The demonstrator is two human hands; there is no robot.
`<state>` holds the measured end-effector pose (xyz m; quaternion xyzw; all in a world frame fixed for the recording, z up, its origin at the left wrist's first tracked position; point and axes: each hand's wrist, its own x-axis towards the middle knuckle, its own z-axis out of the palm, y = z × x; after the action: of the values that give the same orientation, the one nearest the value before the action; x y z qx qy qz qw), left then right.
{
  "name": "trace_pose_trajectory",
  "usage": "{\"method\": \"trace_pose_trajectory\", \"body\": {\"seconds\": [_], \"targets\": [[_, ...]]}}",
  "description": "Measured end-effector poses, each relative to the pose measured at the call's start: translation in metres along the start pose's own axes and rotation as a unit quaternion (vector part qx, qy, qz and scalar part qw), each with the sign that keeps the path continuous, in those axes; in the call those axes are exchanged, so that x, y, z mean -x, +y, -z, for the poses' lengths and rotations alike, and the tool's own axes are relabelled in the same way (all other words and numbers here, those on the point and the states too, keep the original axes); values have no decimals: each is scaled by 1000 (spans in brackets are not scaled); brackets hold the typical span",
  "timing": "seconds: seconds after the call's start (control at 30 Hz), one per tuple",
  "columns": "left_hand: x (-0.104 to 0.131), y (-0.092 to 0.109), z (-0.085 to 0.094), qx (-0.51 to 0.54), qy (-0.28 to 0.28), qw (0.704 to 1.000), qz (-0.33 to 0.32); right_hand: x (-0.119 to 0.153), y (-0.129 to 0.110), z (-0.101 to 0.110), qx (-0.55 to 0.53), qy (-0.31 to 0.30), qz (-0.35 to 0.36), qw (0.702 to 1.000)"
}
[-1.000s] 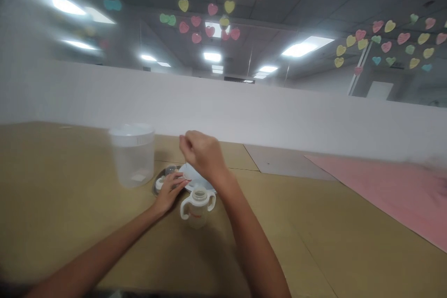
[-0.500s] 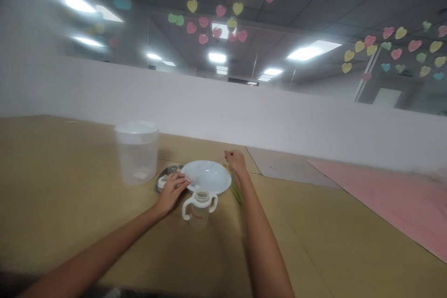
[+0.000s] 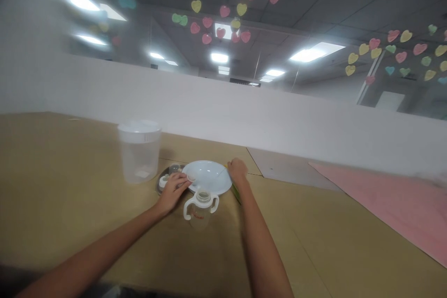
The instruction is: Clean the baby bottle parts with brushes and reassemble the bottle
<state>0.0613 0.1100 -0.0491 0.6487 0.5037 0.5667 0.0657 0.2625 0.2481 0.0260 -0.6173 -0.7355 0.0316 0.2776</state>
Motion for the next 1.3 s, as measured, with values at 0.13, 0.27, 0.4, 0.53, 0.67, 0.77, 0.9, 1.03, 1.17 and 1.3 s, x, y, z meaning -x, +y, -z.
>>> {"method": "trace_pose_trajectory", "body": {"seconds": [0.13, 0.27, 0.4, 0.53, 0.67, 0.77, 0.9, 1.03, 1.17, 1.3], "targets": [[0, 1, 1, 3, -1, 1000, -3, 2, -10, 13, -69, -67, 32, 995], [0, 2, 1, -2, 4, 1000, -7, 11, -32, 34, -147, -193, 98, 965], [1, 1, 1, -3, -1, 1000, -8, 26, -56, 39, -226, -398, 198, 867], [1, -4, 1, -9, -2, 1000, -4, 34, -71, 28, -235, -510, 260, 786], [0, -4, 1, -9, -7, 1000, -5, 35, -72, 20, -215, -501, 281, 790], [0, -1, 1, -8, -5, 1000, -3, 34, -72, 17, -215, -467, 296, 805], [0, 5, 2, 5, 8, 1000, 10, 31, -72, 12, -248, -420, 291, 823], [2, 6, 2, 25, 22, 999, 25, 31, -71, 14, -312, -374, 227, 843], [2, 7, 2, 36, 23, 999, 31, 33, -70, 22, -388, -341, 157, 842], [3, 8, 2, 39, 20, 999, 29, 32, -70, 28, -434, -296, 149, 838]]}}
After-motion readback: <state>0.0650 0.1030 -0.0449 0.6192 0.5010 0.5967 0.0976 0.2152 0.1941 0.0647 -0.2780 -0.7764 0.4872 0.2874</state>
